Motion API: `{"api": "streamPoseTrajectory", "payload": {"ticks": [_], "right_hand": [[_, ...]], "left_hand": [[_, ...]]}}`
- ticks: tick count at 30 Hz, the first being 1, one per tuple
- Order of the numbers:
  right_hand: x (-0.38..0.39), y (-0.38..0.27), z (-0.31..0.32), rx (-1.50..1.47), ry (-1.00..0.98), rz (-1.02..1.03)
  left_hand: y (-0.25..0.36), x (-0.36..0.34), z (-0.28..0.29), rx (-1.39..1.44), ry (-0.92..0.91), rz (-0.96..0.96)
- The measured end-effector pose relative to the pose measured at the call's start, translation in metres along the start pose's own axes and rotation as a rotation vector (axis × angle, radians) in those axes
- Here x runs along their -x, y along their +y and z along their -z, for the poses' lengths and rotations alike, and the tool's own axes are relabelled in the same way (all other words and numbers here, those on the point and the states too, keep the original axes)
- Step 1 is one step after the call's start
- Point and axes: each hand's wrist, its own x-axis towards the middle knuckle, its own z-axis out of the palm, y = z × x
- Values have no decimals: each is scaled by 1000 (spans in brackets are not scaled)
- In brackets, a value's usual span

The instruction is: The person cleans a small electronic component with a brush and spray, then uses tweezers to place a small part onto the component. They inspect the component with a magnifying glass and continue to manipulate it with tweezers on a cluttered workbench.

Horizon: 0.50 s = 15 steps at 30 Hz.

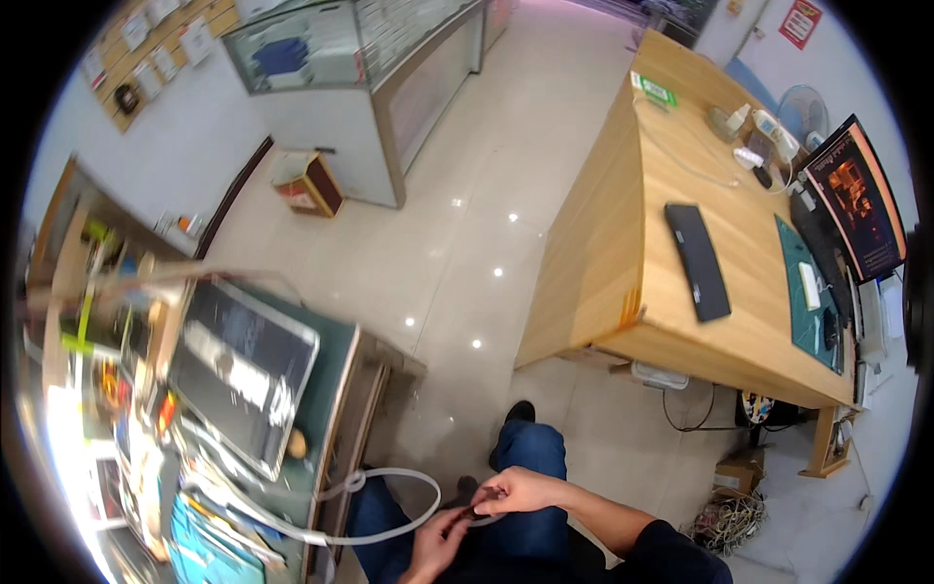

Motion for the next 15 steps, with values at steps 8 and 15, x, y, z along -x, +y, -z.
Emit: {"api": "streamPoseTrajectory", "payload": {"ticks": [8, 15], "right_hand": [[141, -152, 86, 38, 248, -137], [269, -264, 145, -328, 681, -143]], "left_hand": [[237, -34, -5, 74, -185, 150], [439, -117, -41, 20, -338, -392]]}}
